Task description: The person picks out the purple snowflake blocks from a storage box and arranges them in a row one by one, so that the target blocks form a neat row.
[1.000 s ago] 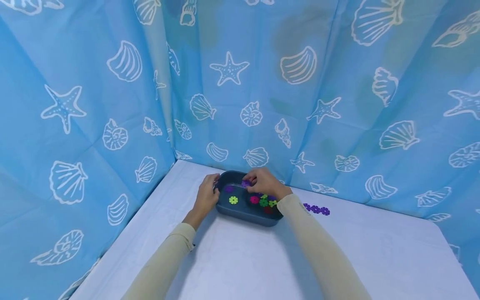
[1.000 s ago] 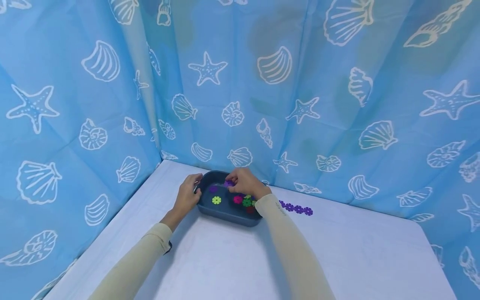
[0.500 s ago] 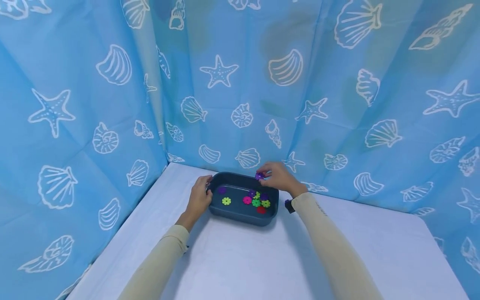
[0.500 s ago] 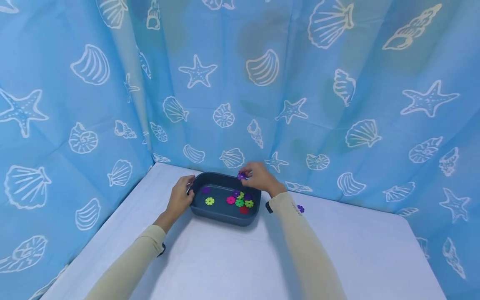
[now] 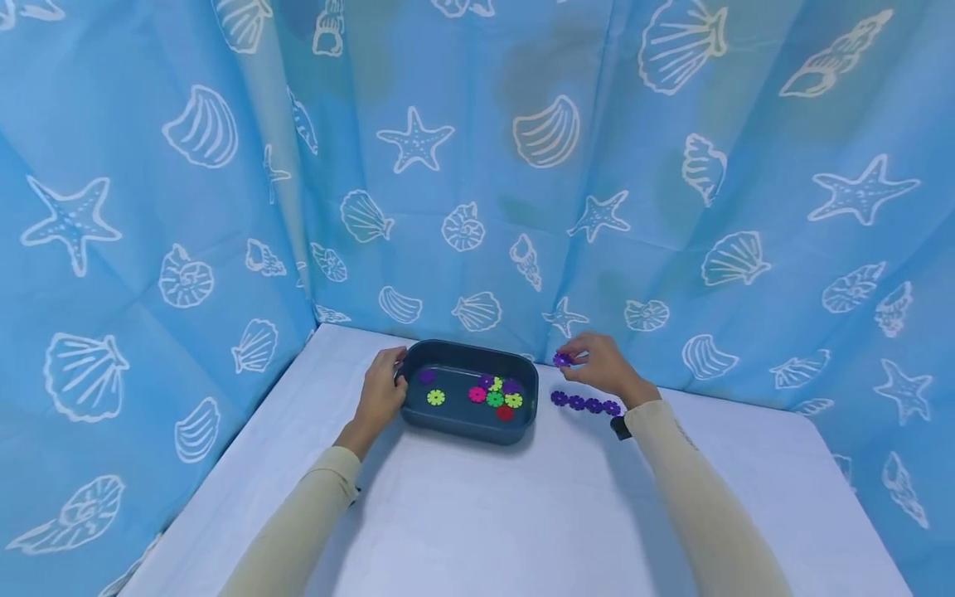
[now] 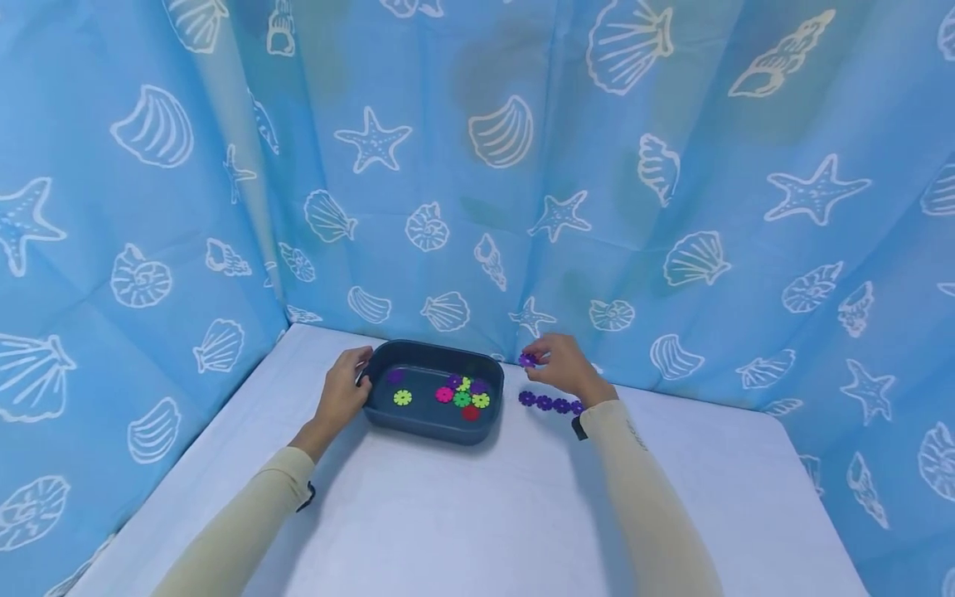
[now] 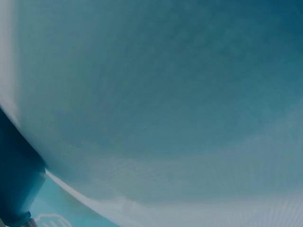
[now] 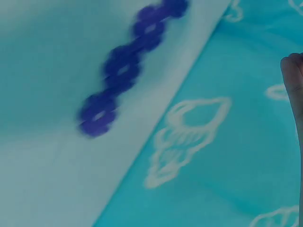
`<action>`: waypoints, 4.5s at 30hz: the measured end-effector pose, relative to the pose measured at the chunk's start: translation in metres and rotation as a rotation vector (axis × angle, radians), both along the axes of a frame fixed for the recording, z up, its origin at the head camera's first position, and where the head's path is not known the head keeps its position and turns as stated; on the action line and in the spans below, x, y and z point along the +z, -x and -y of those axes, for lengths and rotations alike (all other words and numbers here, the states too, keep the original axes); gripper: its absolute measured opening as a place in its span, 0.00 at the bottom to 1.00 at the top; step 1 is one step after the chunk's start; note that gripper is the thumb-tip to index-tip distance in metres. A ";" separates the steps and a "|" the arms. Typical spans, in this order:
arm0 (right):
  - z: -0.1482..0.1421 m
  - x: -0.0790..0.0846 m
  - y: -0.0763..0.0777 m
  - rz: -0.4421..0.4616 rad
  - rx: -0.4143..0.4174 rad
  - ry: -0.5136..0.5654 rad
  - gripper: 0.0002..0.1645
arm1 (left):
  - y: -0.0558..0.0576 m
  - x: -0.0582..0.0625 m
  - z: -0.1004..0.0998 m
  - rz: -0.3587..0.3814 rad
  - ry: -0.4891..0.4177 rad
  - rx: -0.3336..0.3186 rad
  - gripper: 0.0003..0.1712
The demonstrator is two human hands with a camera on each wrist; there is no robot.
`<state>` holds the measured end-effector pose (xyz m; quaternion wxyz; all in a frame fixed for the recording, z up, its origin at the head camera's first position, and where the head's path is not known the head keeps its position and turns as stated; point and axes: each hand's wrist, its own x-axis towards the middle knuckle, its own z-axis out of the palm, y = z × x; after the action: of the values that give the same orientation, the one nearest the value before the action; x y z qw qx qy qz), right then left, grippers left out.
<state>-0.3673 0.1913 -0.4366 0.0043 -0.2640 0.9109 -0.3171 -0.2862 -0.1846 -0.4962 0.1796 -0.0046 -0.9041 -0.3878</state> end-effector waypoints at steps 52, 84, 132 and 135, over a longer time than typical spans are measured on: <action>-0.117 -0.070 -0.022 0.219 -0.269 -0.124 0.20 | -0.001 -0.002 0.001 -0.027 0.013 -0.011 0.27; -0.072 -0.029 -0.010 0.075 -0.202 -0.076 0.20 | 0.002 -0.002 0.002 -0.007 0.010 -0.006 0.28; 0.160 -0.001 0.021 0.079 0.376 -0.323 0.21 | 0.005 -0.005 0.006 -0.058 0.035 -0.011 0.27; 0.163 -0.002 0.022 0.122 0.370 -0.365 0.21 | 0.006 -0.005 0.006 -0.071 0.037 -0.013 0.27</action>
<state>-0.3892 0.0284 -0.4383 0.1648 -0.4014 0.8872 -0.1569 -0.2919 -0.1908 -0.5017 0.2091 -0.0277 -0.9042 -0.3715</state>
